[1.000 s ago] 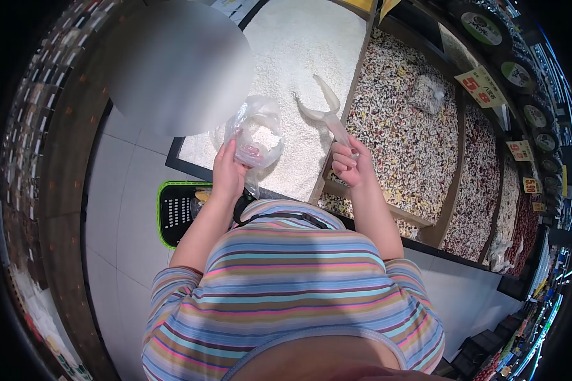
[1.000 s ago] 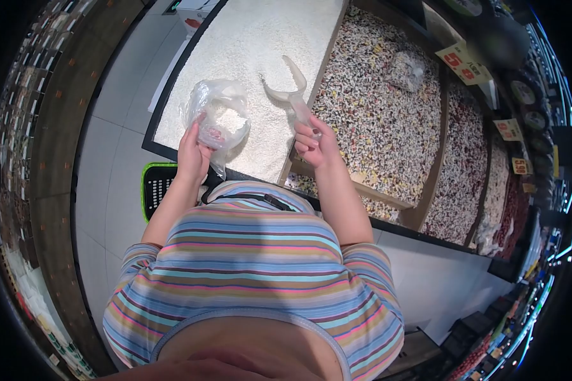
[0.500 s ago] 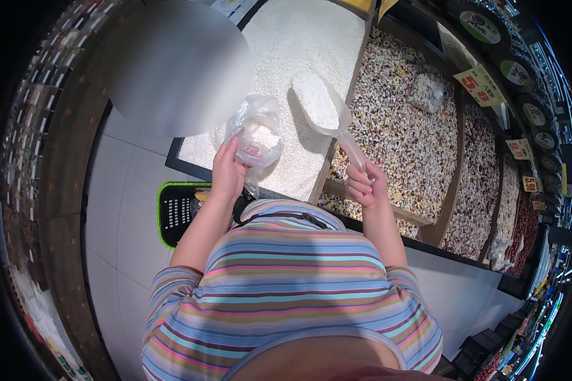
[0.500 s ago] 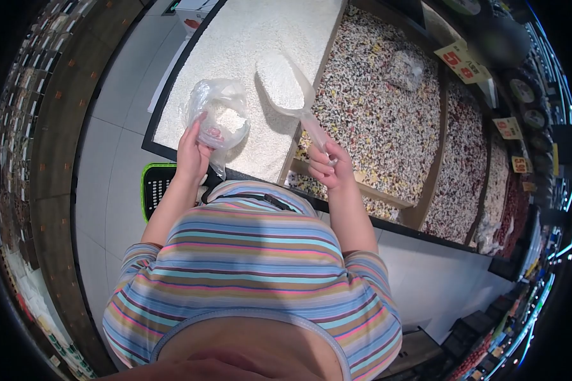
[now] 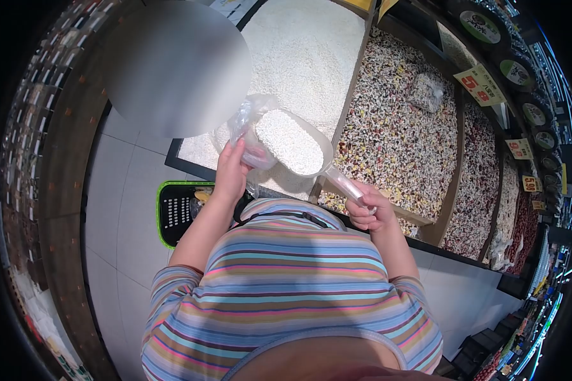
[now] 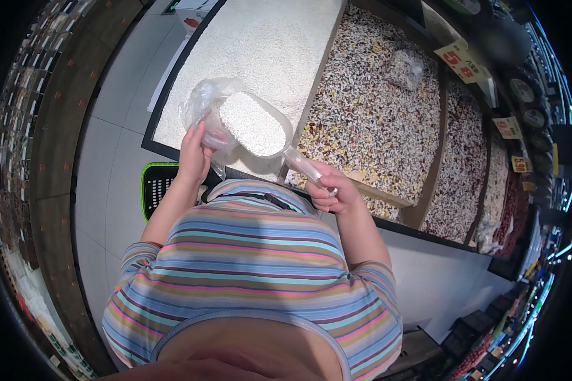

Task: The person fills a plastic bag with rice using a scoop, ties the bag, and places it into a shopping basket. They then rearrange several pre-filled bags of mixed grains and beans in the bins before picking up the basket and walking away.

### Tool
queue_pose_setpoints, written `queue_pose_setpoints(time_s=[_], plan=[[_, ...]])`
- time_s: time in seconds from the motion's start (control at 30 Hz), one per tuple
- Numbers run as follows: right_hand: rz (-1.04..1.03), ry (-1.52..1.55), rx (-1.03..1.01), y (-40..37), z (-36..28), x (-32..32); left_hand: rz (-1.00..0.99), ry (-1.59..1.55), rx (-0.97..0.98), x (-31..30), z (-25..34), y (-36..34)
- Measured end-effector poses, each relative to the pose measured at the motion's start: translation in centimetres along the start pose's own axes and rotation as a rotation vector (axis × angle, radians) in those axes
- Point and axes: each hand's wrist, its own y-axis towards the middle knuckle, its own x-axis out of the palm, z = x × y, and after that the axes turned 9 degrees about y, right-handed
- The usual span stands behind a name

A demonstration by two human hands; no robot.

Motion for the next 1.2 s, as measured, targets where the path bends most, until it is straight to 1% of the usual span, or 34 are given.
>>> queue_pose_setpoints(time_s=[0.07,0.13,0.17,0.23,0.27,0.33,0.37,0.43,0.47,0.57,0.67,0.8,0.9,0.97,1.1,1.13,1.2], plan=[[0.03,-0.02,0.056,0.7,-0.1,0.5,-0.003,0.087,0.008,0.1,-0.3,-0.2],[0.064,-0.018,0.11,1.9,-0.4,0.9,-0.092,0.193,0.031,-0.5,-0.8,-0.4],[0.076,-0.078,0.118,2.7,-0.6,1.2,-0.135,0.246,0.043,-0.8,-0.9,-0.6],[0.097,-0.197,0.137,4.7,-0.9,1.9,-0.149,0.289,0.047,-0.4,-0.8,-1.0],[0.139,-0.356,0.145,5.8,-0.7,2.5,-0.154,0.31,0.05,-0.1,-0.8,-1.2],[0.22,-0.675,0.156,7.8,-0.1,4.0,-0.154,0.222,0.049,0.5,-0.7,-1.5],[0.232,-0.975,0.089,8.5,0.5,4.3,-0.155,0.178,0.048,0.7,-0.7,-1.6],[0.248,-1.569,-0.063,9.5,1.7,5.5,-0.082,0.142,0.073,0.5,-0.8,-1.5],[0.351,-1.671,0.054,9.5,1.5,7.0,-0.046,0.123,0.083,0.3,-0.8,-1.5],[0.386,-2.092,-0.11,8.8,1.5,6.1,0.049,-0.036,0.128,-0.4,-0.6,-1.2],[0.369,-2.086,-0.301,7.0,0.7,5.9,0.118,-0.123,0.152,-0.5,0.0,-0.9],[0.407,-1.816,-0.252,4.7,-0.1,6.3,0.107,-0.101,0.173,-0.2,0.2,-0.7],[0.392,-1.605,-0.284,3.2,-0.6,3.7,0.1,-0.077,0.159,0.1,0.4,-0.7],[0.438,-1.387,-0.28,2.0,-0.8,3.6,0.099,-0.081,0.148,0.0,0.4,-0.6],[0.566,-1.018,-0.161,-0.5,-1.6,3.8,0.116,-0.109,0.125,-0.3,0.2,-0.3],[0.603,-0.998,-0.2,-0.7,-1.5,4.1,0.121,-0.115,0.12,-0.4,0.1,-0.2],[0.599,-0.932,-0.219,-1.4,-1.7,3.2,0.118,-0.117,0.111,-0.5,-0.1,0.0]])
